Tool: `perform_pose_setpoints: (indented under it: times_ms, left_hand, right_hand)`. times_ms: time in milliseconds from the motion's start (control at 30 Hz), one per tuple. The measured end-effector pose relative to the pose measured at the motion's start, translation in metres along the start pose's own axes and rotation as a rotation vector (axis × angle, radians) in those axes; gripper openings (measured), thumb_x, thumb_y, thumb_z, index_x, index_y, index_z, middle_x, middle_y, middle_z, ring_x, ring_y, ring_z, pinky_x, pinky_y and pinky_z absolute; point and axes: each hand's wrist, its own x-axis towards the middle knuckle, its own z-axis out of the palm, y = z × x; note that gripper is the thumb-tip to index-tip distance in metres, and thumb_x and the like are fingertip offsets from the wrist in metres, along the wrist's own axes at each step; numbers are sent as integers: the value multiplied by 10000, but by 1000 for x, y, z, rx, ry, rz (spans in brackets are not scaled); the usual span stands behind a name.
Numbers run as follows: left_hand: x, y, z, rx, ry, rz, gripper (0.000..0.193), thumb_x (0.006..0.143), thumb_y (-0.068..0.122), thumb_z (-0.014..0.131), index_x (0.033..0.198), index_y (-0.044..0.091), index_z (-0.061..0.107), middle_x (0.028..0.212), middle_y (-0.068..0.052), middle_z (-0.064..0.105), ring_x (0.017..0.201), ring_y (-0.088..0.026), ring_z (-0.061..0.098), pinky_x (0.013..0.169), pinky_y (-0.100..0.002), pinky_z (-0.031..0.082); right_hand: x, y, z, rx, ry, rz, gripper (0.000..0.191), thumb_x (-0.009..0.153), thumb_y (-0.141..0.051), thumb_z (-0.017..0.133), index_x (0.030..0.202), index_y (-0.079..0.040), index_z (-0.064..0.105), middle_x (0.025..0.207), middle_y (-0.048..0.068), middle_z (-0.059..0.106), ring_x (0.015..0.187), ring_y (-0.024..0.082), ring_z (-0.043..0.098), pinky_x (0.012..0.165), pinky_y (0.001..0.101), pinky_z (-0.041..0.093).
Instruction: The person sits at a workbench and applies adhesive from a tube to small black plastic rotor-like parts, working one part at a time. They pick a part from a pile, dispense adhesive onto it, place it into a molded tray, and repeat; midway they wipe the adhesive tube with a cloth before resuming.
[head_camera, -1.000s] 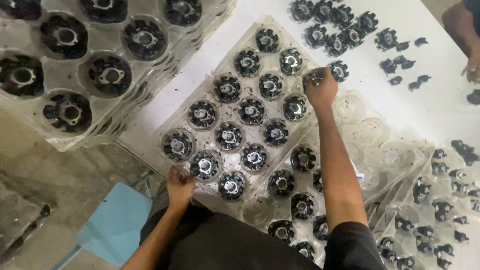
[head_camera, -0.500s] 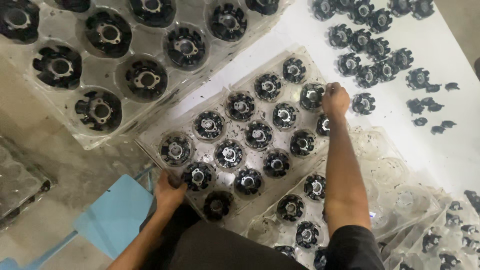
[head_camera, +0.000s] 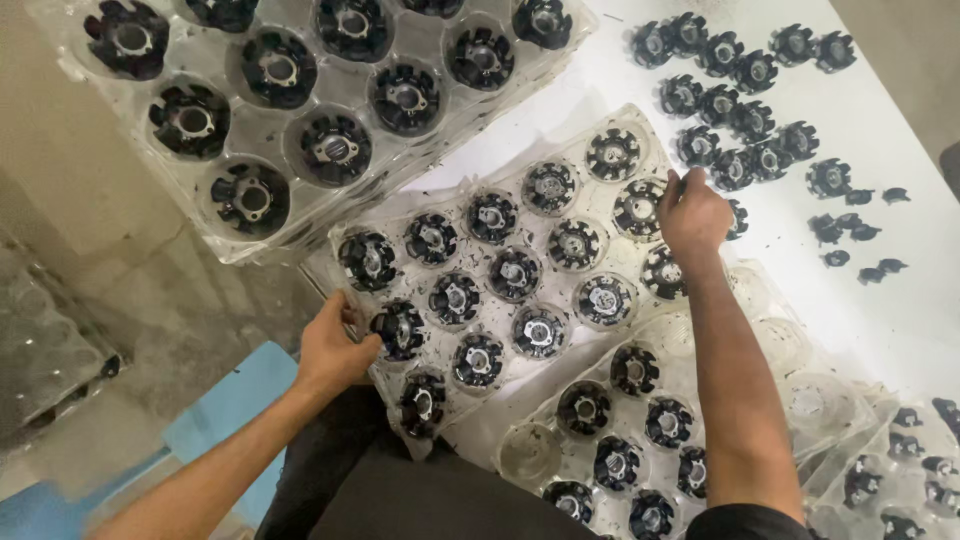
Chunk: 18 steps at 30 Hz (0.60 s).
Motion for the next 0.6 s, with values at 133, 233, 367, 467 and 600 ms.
perform_pose_setpoints:
  times_ms: [133,233,367,467,600]
  left_hand:
    - [2,25,-19,28,-8,94,431,668,150,775,1010,19,549,881,-177,683,762,-325,664,715,-417,550]
    - [4,38,-34,-63,-71,18,414,676,146,767,1002,36,538,889,-161,699,748,-304,708,692,-402,562]
    - [17,63,-32,-74,-87,235,409,708,141,763,1026,37,528,902,-165,705,717,-301,724,656,-408,558]
    - [31,89,-20,-154,-128,356,430,715,110,749,1070,38,517,912,-173,700,719,-300,709,638,-410,558]
    - [59,122,-36,-275,-273,325,450,730,100,731,1123,54,517,895,-149,688,644,-274,685,583,-400,531]
  right_hand:
    - [3,0,-15,-15,101,-85,238,1087,-278,655,1030,-48,636,640,163,659,547,382,657,509,488,515]
    - [6,13,-36,-14,181,-110,217,1093,-259,669,1017,-59,631,679,140,680,557,367,661,515,478,520]
    - [22,41,-83,-141,267,-167,223,1104,-230,692,951,-80,628,715,120,686,562,335,658,520,460,516]
    - [42,65,-127,-271,284,-208,170,1046,-196,647,926,-84,606,706,112,681,642,324,671,612,443,540]
    - [60,84,-173,-267,276,-134,246,1082,-235,641,922,-52,608,782,138,695,710,319,694,651,434,554]
